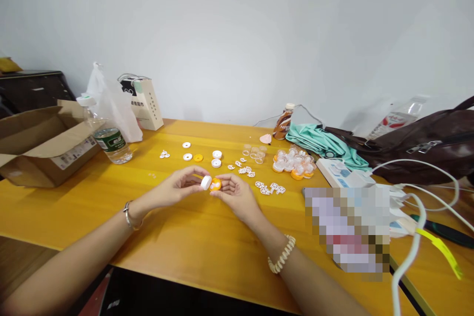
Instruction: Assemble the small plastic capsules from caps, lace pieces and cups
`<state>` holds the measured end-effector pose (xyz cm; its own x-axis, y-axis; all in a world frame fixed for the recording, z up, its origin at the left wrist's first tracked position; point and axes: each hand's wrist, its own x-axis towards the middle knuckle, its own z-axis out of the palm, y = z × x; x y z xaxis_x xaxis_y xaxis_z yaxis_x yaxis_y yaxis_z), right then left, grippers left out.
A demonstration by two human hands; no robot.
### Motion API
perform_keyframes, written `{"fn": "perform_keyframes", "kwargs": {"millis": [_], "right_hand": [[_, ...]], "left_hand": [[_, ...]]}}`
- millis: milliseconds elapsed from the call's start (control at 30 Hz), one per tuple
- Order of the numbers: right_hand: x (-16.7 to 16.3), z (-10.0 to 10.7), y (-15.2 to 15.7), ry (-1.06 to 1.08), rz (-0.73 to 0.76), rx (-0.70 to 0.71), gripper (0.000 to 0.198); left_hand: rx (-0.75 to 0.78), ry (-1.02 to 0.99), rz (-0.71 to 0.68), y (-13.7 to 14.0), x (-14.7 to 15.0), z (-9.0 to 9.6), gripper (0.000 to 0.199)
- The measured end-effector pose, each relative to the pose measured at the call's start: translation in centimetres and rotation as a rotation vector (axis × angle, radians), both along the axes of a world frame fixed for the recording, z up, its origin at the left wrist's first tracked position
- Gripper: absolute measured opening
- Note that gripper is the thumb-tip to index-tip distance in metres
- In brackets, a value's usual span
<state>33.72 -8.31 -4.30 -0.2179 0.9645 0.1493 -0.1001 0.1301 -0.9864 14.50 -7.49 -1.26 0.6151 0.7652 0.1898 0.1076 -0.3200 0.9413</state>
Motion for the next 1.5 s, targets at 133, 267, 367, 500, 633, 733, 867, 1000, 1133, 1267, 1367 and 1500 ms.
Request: {"fn": "perform_keyframes", "kwargs": {"millis": [133,267,367,500,633,733,867,1000,1133,1267,1367,1500], "right_hand": [[-0.1,0.0,0.0,0.005,0.003,0.001,0.034],[-0.1,-0.2,0.0,-0.007,0.007,0.012,0.033],[0.0,-0.3,0.1,-0.012,0.008,0.025,0.033],[0.0,-0.4,0.1,-0.017,0.005,0.025,0.032],[-0.1,-0.3,0.0,-0.022,0.017,0.022,0.030],[-0.1,-0.3,-0.1,-0.013,0.029,0.025,0.029],[-0.2,-0.2,-0.1,0.001,0.027,0.027,0.028],[-0.2,-0.1,-0.3,0.001,0.026,0.034,0.027],[-0.2,-0.1,-0.4,-0.023,0.032,0.051,0.029],[-0.2,-0.3,-0.6,-0.055,0.025,0.064,0.031],[-0.1,-0.3,-0.7,-0.071,0.036,0.068,0.030],[-0.1,-0.3,-0.7,-0.053,0.063,0.060,0.031]], "left_hand": [[0.068,0.012,0.005,-0.3,0.2,0.1,0.025],[0.194,0.047,0.019,-0.6,0.4,0.1,0.025],[0.317,0.098,0.042,-0.8,0.5,0.0,0.026],[0.510,0.200,0.080,-1.0,0.5,0.1,0.026],[0.609,0.270,0.082,-1.3,0.7,0.3,0.027],[0.628,0.289,0.078,-1.4,0.8,0.3,0.027],[0.668,0.300,0.073,-1.3,0.9,0.0,0.028],[0.682,0.321,0.062,-1.2,0.9,-0.2,0.028],[0.660,0.332,0.081,-1.3,0.8,-0.2,0.034],[0.626,0.331,0.099,-1.3,0.6,-0.2,0.041],[0.622,0.331,0.098,-1.2,0.4,-0.3,0.042],[0.633,0.346,0.079,-1.3,0.4,-0.2,0.040]]}}
